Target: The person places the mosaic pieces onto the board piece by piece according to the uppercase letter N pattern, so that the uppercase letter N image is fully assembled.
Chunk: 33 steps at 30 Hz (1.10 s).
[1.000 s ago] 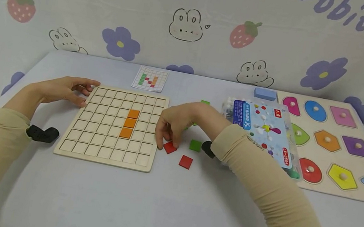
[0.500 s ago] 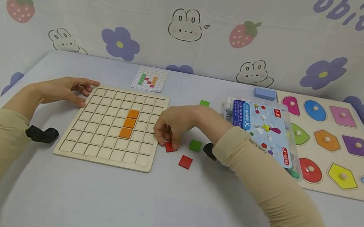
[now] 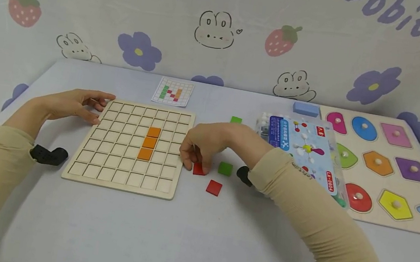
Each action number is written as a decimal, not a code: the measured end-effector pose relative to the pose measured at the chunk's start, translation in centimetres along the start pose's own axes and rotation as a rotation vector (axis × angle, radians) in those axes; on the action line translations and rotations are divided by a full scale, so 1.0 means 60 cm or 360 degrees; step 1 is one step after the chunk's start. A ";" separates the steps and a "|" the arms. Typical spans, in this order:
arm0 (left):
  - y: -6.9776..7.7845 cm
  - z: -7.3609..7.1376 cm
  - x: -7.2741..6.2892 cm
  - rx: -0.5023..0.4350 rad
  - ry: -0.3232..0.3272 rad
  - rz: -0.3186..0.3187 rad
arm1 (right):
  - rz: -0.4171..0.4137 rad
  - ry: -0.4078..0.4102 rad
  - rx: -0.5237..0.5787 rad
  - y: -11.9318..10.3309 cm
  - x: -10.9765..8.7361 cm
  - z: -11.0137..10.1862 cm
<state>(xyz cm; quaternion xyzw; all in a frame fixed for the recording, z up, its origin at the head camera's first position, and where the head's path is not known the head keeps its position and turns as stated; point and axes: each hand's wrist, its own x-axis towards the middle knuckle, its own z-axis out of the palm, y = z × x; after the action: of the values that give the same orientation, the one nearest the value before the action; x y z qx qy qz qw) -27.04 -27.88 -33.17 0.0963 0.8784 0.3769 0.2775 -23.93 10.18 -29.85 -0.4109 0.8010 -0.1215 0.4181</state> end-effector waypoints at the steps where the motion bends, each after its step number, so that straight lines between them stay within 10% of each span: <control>1: 0.001 0.000 0.000 0.0004 -0.0002 0.0001 | -0.0003 -0.0001 -0.0005 0.000 0.000 0.000; 33: -0.001 0.001 0.004 -0.0001 -0.0005 -0.0002 | 0.0104 0.0003 -0.0028 -0.003 -0.007 0.001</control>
<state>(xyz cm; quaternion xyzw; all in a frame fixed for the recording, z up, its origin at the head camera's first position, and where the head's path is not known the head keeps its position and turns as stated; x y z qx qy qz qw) -27.22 -27.83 -33.36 0.0962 0.8780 0.3767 0.2790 -23.66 10.42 -29.56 -0.3880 0.8154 -0.1011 0.4176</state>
